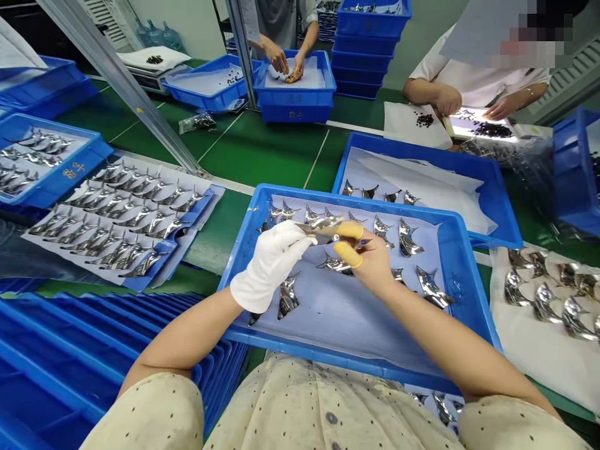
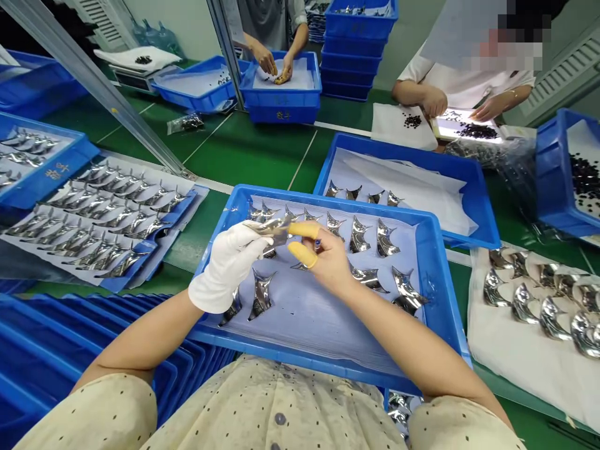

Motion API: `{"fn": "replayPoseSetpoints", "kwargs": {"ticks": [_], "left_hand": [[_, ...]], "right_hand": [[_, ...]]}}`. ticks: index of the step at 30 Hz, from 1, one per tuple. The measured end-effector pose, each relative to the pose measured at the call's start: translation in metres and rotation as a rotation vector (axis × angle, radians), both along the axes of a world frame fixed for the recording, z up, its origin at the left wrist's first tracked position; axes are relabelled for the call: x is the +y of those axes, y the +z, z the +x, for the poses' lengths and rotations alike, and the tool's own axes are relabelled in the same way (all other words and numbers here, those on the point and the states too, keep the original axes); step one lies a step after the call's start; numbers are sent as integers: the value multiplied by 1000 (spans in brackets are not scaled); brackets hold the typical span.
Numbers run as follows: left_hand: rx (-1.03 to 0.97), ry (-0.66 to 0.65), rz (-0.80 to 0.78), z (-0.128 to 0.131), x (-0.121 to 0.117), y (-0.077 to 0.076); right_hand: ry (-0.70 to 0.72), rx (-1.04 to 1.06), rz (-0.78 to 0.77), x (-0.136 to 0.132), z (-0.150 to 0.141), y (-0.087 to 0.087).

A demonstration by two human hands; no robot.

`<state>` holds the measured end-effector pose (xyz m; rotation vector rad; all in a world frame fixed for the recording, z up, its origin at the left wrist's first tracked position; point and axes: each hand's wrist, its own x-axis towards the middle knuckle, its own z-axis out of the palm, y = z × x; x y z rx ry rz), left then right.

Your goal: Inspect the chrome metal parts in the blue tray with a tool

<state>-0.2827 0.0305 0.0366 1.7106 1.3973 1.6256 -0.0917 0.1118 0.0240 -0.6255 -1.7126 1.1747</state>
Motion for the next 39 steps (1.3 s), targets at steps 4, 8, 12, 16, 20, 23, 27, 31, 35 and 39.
{"fn": "replayPoseSetpoints", "kwargs": {"ticks": [4, 8, 12, 16, 20, 23, 27, 31, 35, 39], "left_hand": [[42, -70, -42, 0, 2, -7], [88, -84, -10, -2, 3, -10], [216, 13, 144, -4, 3, -15], [263, 28, 254, -5, 3, -22], [259, 55, 214, -6, 2, -24], [263, 64, 162, -6, 0, -21], [378, 109, 169, -4, -3, -16], [687, 260, 333, 1, -8, -13], [970, 325, 463, 8, -15, -13], [1034, 362, 516, 10, -17, -13]], "right_hand": [[46, 43, 76, -9, -12, 3], [59, 20, 86, -13, -14, -2], [-21, -13, -59, -11, -15, -7], [-47, 4, -173, -7, -16, -8], [-21, -21, -191, -6, -15, -10], [-4, -30, -214, -7, -15, -11], [12, -16, -265, -8, -15, -7], [-12, -63, -231, -9, -15, 4], [-60, -168, -161, -8, -14, 8], [-69, -270, -56, -6, -9, 9]]}}
